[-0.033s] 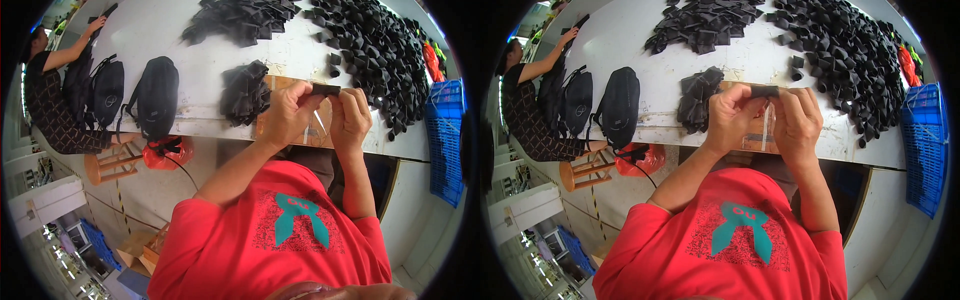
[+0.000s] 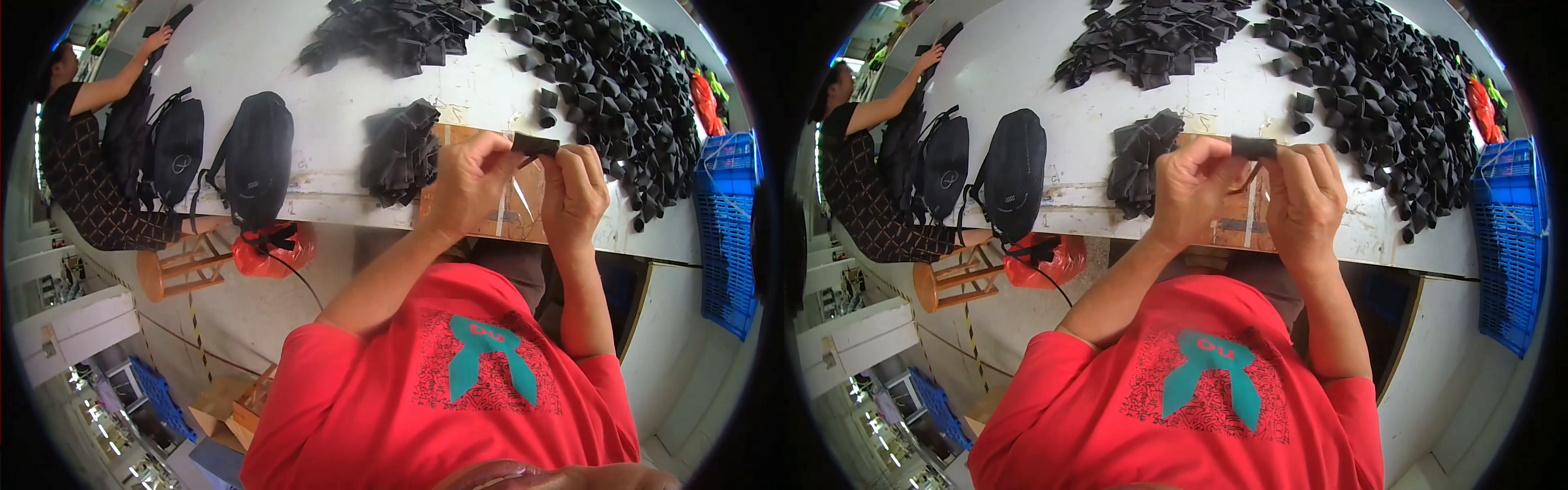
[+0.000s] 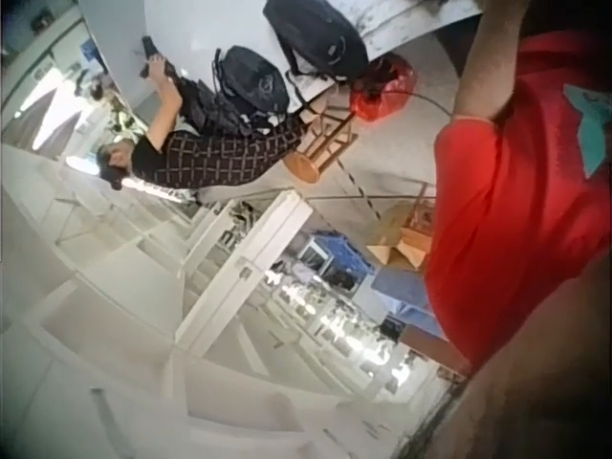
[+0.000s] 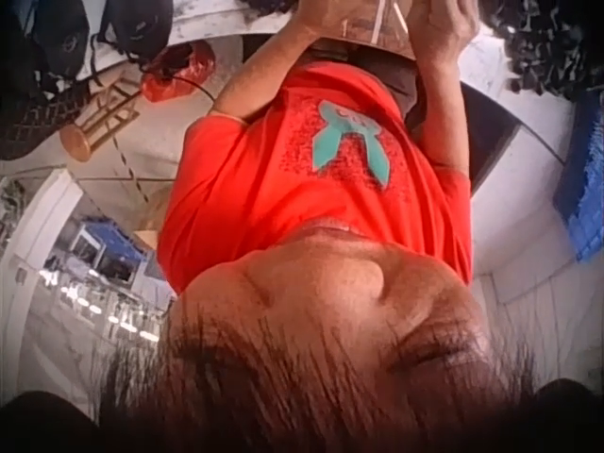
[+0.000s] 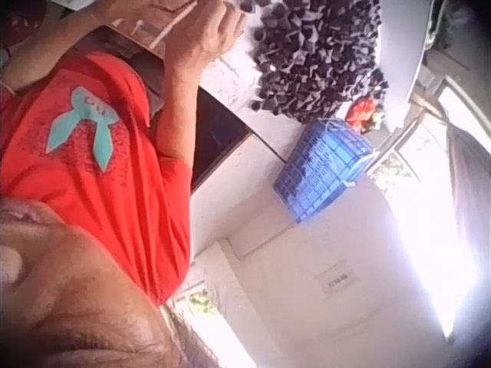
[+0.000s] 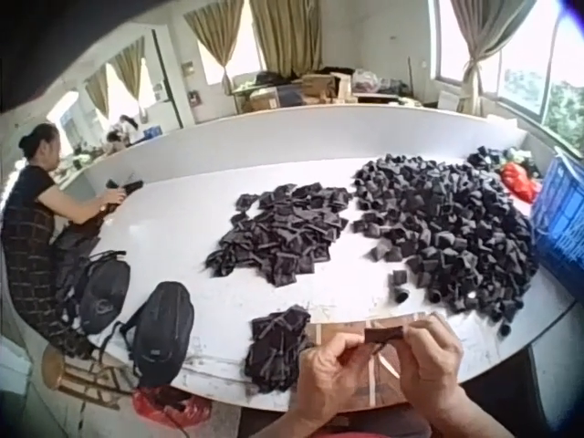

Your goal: Assembling small black rubber or plastic components by hand at a workbench.

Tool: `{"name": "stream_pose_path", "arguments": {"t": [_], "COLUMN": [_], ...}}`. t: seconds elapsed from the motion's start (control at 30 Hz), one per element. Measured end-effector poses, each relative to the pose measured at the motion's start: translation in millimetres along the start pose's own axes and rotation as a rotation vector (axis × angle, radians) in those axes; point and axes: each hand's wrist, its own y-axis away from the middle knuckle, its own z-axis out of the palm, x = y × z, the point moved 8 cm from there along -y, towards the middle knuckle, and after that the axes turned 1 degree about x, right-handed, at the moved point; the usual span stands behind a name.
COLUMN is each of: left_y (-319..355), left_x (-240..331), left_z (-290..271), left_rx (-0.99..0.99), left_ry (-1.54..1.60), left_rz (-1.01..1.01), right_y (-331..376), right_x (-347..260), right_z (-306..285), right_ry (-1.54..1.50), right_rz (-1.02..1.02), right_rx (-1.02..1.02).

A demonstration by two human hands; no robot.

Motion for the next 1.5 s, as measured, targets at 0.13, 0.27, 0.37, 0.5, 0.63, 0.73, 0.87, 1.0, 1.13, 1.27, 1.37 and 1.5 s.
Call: {"name": "stream_pose_path", "arguments": {"t": [0.13, 0.27, 0.37, 0.5, 0.63, 0.73, 0.87, 1.0, 1.13, 1.27, 1.37, 1.5], "left_y": [-15.2, -22.5, -34.6, -43.6, -32.8, -13.5, 9.4, 27.7, 27.7, 26.9, 33.6, 30.3], "left_x": [-69.7, -135.2, -148.9, -77.1, 19.2, 37.7, 23.3, -4.3, -10.4, -2.1, 7.7, 18.3], "left_z": [-101.0, -175.2, -188.5, -174.7, -113.5, -66.1, -54.7, -44.7, -30.3, -32.0, -12.8, -12.5], "left_rx": [0.449, 0.391, 0.25, 0.288, 0.056, -0.23, 0.028, 0.124, 0.063, 0.023, -0.1, 0.003], "left_ry": [-0.662, -1.028, -0.893, -0.79, -0.751, -0.464, 0.001, 0.352, 0.309, 0.094, 0.182, -0.117], "left_rz": [-0.034, -0.383, -0.247, 0.042, 0.353, 0.282, 0.021, -0.378, -0.461, -0.397, -0.405, -0.079], "right_y": [-0.4, 3.9, 42.9, 61.6, 33.6, 26.7, 39.0, 40.2, 44.9, 38.8, 38.3, 37.1], "right_x": [57.2, 92.7, 60.8, 5.5, -22.8, -19.8, -14.0, -21.2, -20.2, -7.7, -10.7, -16.9], "right_z": [-1.7, -24.0, 3.5, 40.0, 41.8, 42.8, 42.0, 30.3, 28.7, 17.4, 9.4, 4.0], "right_ry": [-0.571, -0.697, -0.656, -0.56, -0.231, -0.251, -0.065, 0.045, 0.104, -0.28, -0.301, -0.144], "right_rz": [0.493, 0.854, 0.855, 0.686, 0.374, 0.353, 0.24, 0.102, 0.057, 0.36, 0.299, 0.193], "right_rx": [-0.189, 0.19, -0.09, -0.485, -0.22, -0.092, -0.134, -0.023, -0.104, -0.105, -0.13, -0.087]}}
